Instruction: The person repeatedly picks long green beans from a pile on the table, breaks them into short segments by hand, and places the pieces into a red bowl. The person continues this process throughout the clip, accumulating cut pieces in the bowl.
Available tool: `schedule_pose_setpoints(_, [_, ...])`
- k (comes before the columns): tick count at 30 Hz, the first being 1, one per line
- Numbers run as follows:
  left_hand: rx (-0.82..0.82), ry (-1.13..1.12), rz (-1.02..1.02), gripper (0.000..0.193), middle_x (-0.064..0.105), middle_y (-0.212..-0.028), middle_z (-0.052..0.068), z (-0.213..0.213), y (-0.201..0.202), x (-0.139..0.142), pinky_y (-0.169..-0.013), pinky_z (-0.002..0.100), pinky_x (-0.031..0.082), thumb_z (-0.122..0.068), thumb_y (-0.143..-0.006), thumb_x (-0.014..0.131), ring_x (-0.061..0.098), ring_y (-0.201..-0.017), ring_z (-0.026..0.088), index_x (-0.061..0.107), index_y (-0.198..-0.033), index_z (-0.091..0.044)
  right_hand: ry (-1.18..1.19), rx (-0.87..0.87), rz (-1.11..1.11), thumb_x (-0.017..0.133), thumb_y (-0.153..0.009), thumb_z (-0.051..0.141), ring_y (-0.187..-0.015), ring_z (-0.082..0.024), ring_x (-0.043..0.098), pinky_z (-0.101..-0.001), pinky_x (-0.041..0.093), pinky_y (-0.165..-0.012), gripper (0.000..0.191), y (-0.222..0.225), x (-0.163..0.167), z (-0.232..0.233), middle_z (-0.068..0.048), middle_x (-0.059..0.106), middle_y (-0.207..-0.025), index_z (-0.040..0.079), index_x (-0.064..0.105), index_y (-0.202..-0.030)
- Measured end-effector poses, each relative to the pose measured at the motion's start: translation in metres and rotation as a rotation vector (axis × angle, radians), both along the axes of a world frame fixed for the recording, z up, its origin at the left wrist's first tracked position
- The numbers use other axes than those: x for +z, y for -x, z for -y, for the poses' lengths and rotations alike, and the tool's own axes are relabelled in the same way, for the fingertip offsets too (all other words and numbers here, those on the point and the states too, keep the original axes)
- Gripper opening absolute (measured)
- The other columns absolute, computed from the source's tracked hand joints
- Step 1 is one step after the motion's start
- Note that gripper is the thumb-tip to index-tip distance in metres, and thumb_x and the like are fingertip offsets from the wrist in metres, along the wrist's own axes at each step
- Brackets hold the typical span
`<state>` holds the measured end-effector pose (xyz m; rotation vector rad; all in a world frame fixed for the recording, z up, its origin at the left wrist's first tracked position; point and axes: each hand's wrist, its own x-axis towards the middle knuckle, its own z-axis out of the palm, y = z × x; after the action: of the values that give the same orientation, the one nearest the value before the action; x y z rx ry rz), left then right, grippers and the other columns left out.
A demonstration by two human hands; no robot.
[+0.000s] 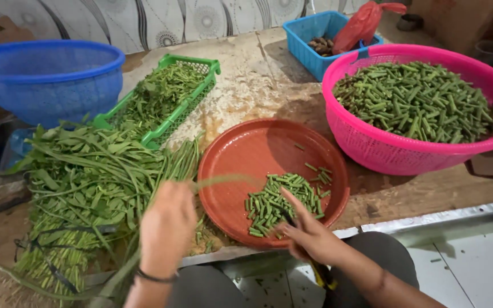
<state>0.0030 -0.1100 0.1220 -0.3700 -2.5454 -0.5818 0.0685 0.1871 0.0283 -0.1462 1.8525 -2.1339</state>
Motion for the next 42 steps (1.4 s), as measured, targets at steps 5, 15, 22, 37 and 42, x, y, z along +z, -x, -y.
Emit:
schedule_pose_setpoints(5, [-0.341,-0.169,0.132,0.022,0.069,-0.100,0.013,0.007,-0.049,-0.045,-0.071,0.038,0.056,-0.015,-0.093,0.064,0.071,-0.085,0.033,0.069,-0.113,-0.008,-0.031,0.079,0.016,0.049,-0.108,0.023,-0.050,-0.012,0.058,-0.0252,0.042,-0.043,0.056,0.041,0.015,0.028,-0.015,0.059,-0.073,0.028,0.033,-0.162])
schedule_pose_setpoints(15, [-0.424,-0.818,0.944,0.056,0.075,-0.122,0.010,0.080,-0.009,-0.144,-0.096,0.032,0.055,-0.042,-0.105,0.039,0.072,-0.111,0.020,0.060,-0.143,-0.006,-0.404,0.341,-0.622,0.068,-0.092,0.008,-0.097,-0.022,0.072,-0.0378,0.058,-0.088,0.048,0.029,0.010,0.067,-0.013,0.073,-0.109,0.010,0.064,-0.140])
schedule_pose_setpoints(22, [-0.570,-0.930,1.185,0.057,0.070,-0.126,0.009,-0.021,0.016,-0.127,-0.086,0.033,0.061,-0.035,-0.101,0.052,0.071,-0.105,0.020,0.044,-0.154,-0.016,-0.449,0.547,-0.586,0.071,-0.095,0.012,-0.122,-0.030,0.068,-0.0410,0.051,-0.104,0.044,0.000,-0.021,0.093,-0.016,0.072,-0.128,0.010,0.065,-0.139])
schedule_pose_setpoints(37, [0.037,-0.619,0.272,0.022,0.072,-0.086,0.015,0.001,0.023,-0.174,-0.069,0.042,0.053,-0.016,-0.097,0.057,0.069,-0.079,0.033,0.066,-0.114,-0.006,-0.400,0.255,-0.107,0.046,-0.105,0.024,-0.102,-0.023,0.065,-0.0381,0.050,-0.096,0.047,0.057,-0.041,0.090,-0.013,0.072,-0.106,0.013,0.045,-0.150])
schedule_pose_setpoints(42, [0.065,-0.467,0.167,0.019,0.073,-0.098,0.020,-0.003,0.017,-0.169,-0.074,0.048,0.054,-0.015,-0.094,0.059,0.069,-0.091,0.041,0.068,-0.109,-0.007,-0.463,0.271,-0.386,0.047,-0.104,0.016,-0.117,-0.021,0.061,-0.0378,0.046,-0.100,0.053,0.088,-0.028,0.108,-0.011,0.062,-0.130,0.010,0.033,-0.155])
